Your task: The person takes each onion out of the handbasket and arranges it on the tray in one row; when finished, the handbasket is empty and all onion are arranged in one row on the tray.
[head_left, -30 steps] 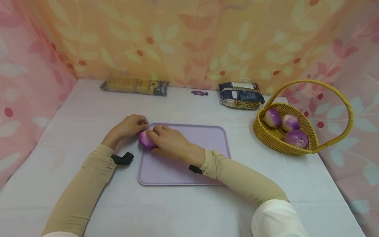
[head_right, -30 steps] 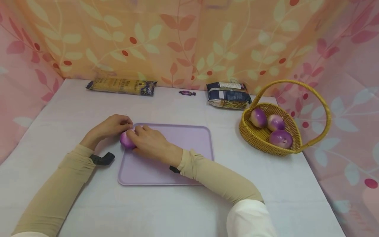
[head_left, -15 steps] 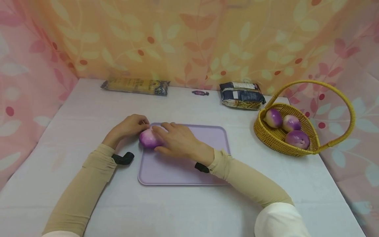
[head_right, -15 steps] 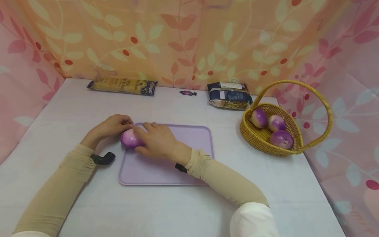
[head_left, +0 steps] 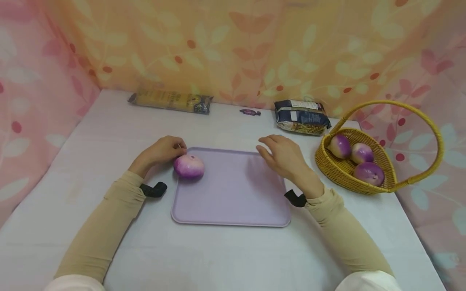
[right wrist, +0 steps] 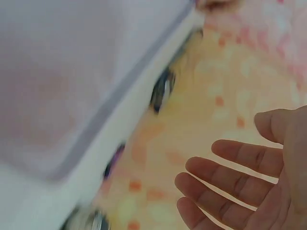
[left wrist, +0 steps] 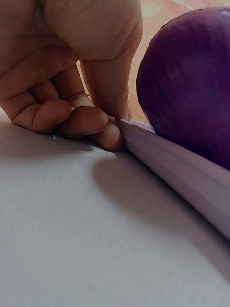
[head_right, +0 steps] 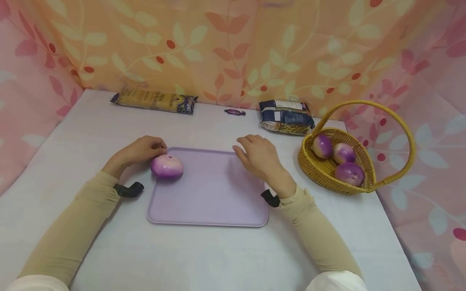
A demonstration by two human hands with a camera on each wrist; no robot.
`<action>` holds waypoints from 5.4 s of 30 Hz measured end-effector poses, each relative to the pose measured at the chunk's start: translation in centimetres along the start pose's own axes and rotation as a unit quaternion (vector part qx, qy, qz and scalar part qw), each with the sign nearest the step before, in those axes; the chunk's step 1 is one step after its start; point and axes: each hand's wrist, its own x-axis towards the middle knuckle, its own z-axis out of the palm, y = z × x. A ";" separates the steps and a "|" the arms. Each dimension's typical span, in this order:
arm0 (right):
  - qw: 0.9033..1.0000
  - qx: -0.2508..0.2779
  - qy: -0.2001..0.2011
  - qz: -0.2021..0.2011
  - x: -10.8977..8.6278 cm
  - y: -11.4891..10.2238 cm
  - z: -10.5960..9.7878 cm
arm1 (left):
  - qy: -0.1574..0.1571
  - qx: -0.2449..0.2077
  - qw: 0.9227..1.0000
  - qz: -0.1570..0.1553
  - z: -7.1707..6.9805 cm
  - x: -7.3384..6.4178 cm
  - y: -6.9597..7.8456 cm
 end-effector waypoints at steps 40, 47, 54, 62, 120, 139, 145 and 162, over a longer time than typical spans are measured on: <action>0.882 -0.062 -0.220 0.413 -12.1 19.4 -7.5 | 0.000 -0.007 1.000 -0.001 0.0 -0.3 0.3; 0.869 -0.056 -0.253 0.421 -12.1 19.2 -7.9 | 0.000 -0.003 1.000 -0.002 0.2 -0.3 0.1; 0.902 -0.053 -0.231 0.361 -12.2 19.0 -7.9 | 0.000 -0.001 1.000 0.005 0.1 -0.2 0.0; 0.904 -0.040 -0.197 0.377 -12.1 18.9 -6.9 | -0.002 -0.014 1.000 0.000 0.1 -0.2 0.0; 0.996 -0.001 0.092 0.008 -2.7 -1.6 0.3 | -0.008 -0.011 1.000 0.004 -0.3 -0.4 0.3; 0.998 -0.004 0.039 -0.054 -1.8 -5.5 4.6 | -0.012 -0.007 1.000 0.003 -0.3 -0.4 0.5; 0.997 -0.004 0.044 -0.059 -1.4 -6.3 5.2 | -0.011 -0.007 1.000 0.003 -0.4 -0.5 0.7; 0.997 -0.005 0.027 -0.074 -0.2 -8.5 5.8 | -0.014 -0.016 1.000 -0.005 -0.3 -0.3 0.4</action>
